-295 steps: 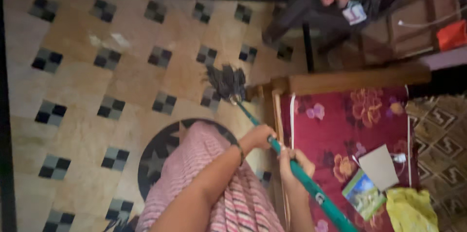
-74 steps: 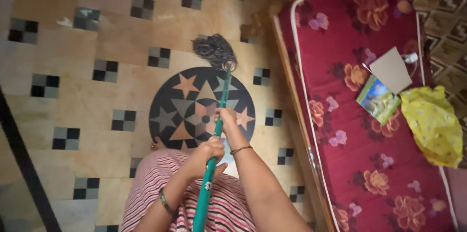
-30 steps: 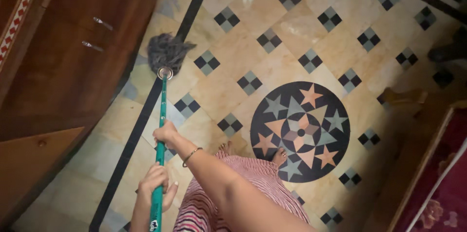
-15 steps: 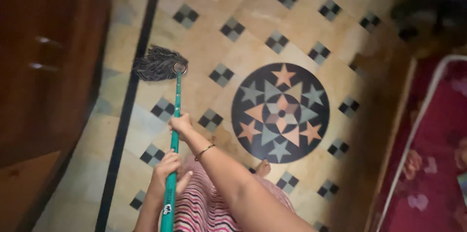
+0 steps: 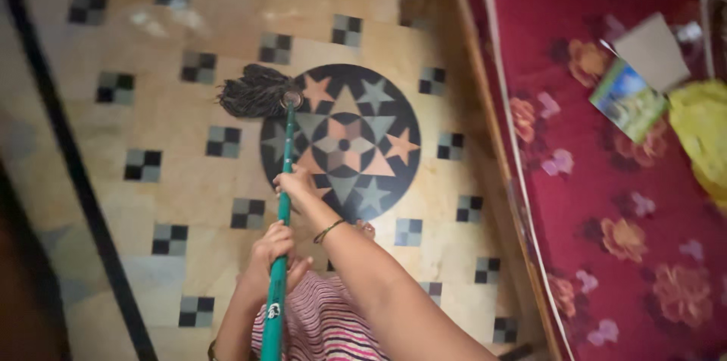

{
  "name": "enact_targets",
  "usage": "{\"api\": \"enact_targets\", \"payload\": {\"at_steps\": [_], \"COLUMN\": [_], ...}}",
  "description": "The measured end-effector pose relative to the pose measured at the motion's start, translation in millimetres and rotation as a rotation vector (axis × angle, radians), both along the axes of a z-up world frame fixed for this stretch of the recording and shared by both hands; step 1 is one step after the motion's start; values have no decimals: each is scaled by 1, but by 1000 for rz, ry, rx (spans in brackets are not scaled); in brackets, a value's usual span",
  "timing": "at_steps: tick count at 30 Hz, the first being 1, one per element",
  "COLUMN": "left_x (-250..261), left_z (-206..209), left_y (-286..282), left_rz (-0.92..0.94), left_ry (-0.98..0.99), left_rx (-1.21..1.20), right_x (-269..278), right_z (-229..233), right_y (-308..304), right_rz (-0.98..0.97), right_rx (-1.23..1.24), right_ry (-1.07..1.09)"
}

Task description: The person mops the patterned tile floor of a room using a string mop, moving the mop head across the tiles in various directions.

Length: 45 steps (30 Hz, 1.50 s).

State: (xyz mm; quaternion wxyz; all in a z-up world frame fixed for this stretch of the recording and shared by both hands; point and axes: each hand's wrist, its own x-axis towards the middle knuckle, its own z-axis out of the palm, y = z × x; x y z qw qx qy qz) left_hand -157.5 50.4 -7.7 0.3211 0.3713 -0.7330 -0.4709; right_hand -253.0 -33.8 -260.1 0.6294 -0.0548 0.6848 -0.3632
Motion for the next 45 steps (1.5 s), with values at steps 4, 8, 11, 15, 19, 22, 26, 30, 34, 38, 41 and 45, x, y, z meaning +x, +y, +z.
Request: {"api": "enact_targets", "payload": {"at_steps": [4,8,11,15,19,22,26,30,34,38,41,45], "left_x": [-82,-155,-198,-246,-280,-300,-303,-269,-211,-146,-89,-6], "left_z": [-7,-18,-26,-33,-36,-38,-40,-29,-18,-10,-5,3], "left_y": [-15,-21,-26,-29,-26,-25,-20,-11,-1,13,32,54], "left_rz": [-169,-262,-315,-374,-405,-455,-536,-555,-475,-358,-269,-130], "left_ry": [21,68,95,183,157,272,235,157,134,106,64,49], "left_rx": [-8,29,56,118,198,150,125,102,128,108,124,160], "right_x": [-102,-197,-252,-316,-368,-392,-401,-369,-300,-222,-159,-59], "right_z": [-21,-38,-48,-54,-65,-73,-72,-60,-45,-37,-35,-31], "right_y": [2,8,14,17,34,50,71,82,78,69,68,68], "right_rz": [-144,-249,-337,-456,-412,-518,-588,-502,-436,-349,-169,-85], "right_rx": [-34,-62,-156,-107,-71,-162,-139,-83,11,9,-47,-53], "right_ry": [16,51,102,35,208,105,90,117,135,69,136,-41]}}
